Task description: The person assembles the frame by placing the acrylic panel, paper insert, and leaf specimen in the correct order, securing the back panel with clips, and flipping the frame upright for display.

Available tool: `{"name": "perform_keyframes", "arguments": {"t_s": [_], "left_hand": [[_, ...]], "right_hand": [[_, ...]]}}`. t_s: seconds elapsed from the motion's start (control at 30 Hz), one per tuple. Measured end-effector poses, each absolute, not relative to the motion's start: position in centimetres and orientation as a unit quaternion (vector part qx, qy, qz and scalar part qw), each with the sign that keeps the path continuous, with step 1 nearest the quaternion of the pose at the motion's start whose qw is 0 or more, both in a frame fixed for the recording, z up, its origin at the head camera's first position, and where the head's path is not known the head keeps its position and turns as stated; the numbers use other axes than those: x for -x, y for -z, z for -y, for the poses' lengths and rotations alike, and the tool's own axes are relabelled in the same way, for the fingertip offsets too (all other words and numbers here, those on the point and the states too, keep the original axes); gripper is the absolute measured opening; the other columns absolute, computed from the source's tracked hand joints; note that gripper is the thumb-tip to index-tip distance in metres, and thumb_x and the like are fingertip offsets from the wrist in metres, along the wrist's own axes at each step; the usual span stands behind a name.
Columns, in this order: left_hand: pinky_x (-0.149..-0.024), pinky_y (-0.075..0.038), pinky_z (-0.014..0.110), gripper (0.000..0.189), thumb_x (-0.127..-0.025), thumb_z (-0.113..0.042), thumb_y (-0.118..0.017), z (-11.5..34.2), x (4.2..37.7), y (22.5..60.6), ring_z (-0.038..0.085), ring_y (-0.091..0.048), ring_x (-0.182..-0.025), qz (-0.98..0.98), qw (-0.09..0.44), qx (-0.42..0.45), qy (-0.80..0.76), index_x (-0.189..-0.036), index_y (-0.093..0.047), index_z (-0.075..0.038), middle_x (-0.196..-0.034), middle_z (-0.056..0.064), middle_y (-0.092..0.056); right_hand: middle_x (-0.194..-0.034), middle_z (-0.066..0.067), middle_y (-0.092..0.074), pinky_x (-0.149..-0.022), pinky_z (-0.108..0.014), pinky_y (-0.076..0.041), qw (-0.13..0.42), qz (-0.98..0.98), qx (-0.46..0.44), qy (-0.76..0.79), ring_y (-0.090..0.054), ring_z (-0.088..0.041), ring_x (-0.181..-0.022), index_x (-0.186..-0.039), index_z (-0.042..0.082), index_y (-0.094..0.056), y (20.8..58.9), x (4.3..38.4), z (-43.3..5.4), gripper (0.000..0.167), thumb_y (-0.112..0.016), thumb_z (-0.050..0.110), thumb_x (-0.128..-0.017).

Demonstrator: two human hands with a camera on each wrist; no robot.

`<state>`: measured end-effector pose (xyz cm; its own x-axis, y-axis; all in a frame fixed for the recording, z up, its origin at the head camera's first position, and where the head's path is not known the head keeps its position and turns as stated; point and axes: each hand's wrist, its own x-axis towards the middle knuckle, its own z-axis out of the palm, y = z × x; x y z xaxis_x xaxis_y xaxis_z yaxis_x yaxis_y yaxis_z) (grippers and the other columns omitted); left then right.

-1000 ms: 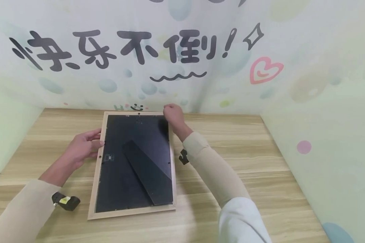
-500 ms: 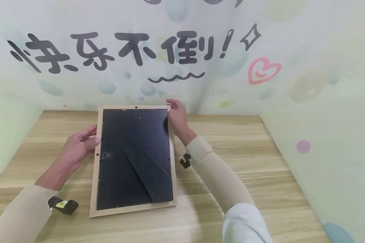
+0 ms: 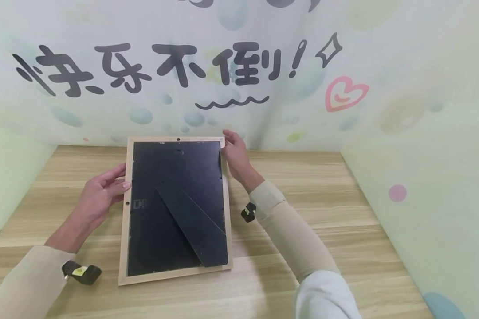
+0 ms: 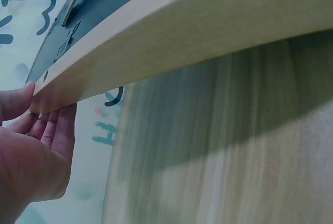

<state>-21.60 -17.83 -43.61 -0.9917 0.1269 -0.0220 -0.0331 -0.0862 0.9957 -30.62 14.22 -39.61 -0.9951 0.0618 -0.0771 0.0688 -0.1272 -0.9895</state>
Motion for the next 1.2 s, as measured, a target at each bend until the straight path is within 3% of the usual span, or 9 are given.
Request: {"name": "perform_keyframes", "arguments": {"t_s": [0.1, 0.27, 0.57, 0.87, 1.2], "left_hand": [[-0.072, -0.056, 0.021, 0.06, -0.093, -0.001, -0.061, 17.7, 21.6, 43.6, 0.001, -0.063, -0.097, -0.67, 0.045, -0.039, -0.74, -0.148, -0.037, -0.001, -0.119, -0.011, -0.059], [-0.07, -0.056, 0.021, 0.058, -0.093, 0.0, -0.061, 17.5, 21.5, 43.3, 0.002, -0.063, -0.095, -0.671, 0.031, -0.047, -0.739, -0.147, -0.04, -0.002, -0.117, -0.008, -0.058], [-0.073, -0.055, 0.019, 0.056, -0.094, 0.001, -0.059, 17.6, 21.6, 42.6, 0.006, -0.06, -0.097, -0.673, 0.004, -0.079, -0.736, -0.147, -0.042, -0.007, -0.12, -0.003, -0.056], [-0.071, -0.054, 0.017, 0.057, -0.092, 0.007, -0.059, 17.5, 21.5, 41.9, 0.007, -0.06, -0.095, -0.643, -0.041, -0.106, -0.757, -0.145, -0.041, 0.001, -0.117, 0.0, -0.056], [-0.075, -0.053, 0.015, 0.057, -0.09, 0.012, -0.057, 17.3, 21.1, 40.6, 0.01, -0.059, -0.096, -0.632, -0.085, -0.137, -0.758, -0.144, -0.044, -0.002, -0.121, 0.003, -0.055]], "right_hand": [[-0.142, -0.021, -0.041, -0.094, -0.035, -0.044, 0.029, -0.659, -0.057, 0.75, -0.051, -0.026, -0.118, -0.146, -0.003, -0.033, 39.3, 30.3, -14.5, 0.061, -0.041, -0.014, -0.087], [-0.137, -0.019, -0.051, -0.083, -0.033, -0.048, 0.068, -0.682, -0.058, 0.726, -0.058, -0.023, -0.099, -0.148, 0.001, -0.035, 38.6, 29.7, -15.1, 0.054, -0.044, -0.002, -0.094], [-0.138, -0.017, -0.053, -0.079, -0.029, -0.054, 0.061, -0.679, -0.012, 0.732, -0.065, -0.018, -0.093, -0.149, 0.003, -0.034, 37.4, 29.0, -15.9, 0.053, -0.044, 0.001, -0.097], [-0.142, -0.016, -0.051, -0.081, -0.027, -0.054, 0.031, -0.661, 0.018, 0.75, -0.063, -0.022, -0.107, -0.147, 0.004, -0.037, 36.1, 28.4, -15.9, 0.051, -0.045, -0.001, -0.098], [-0.146, -0.013, -0.048, -0.089, -0.03, -0.054, 0.006, -0.648, 0.067, 0.759, -0.06, -0.023, -0.115, -0.149, 0.007, -0.036, 34.5, 27.6, -16.1, 0.053, -0.045, -0.002, -0.098]]}}
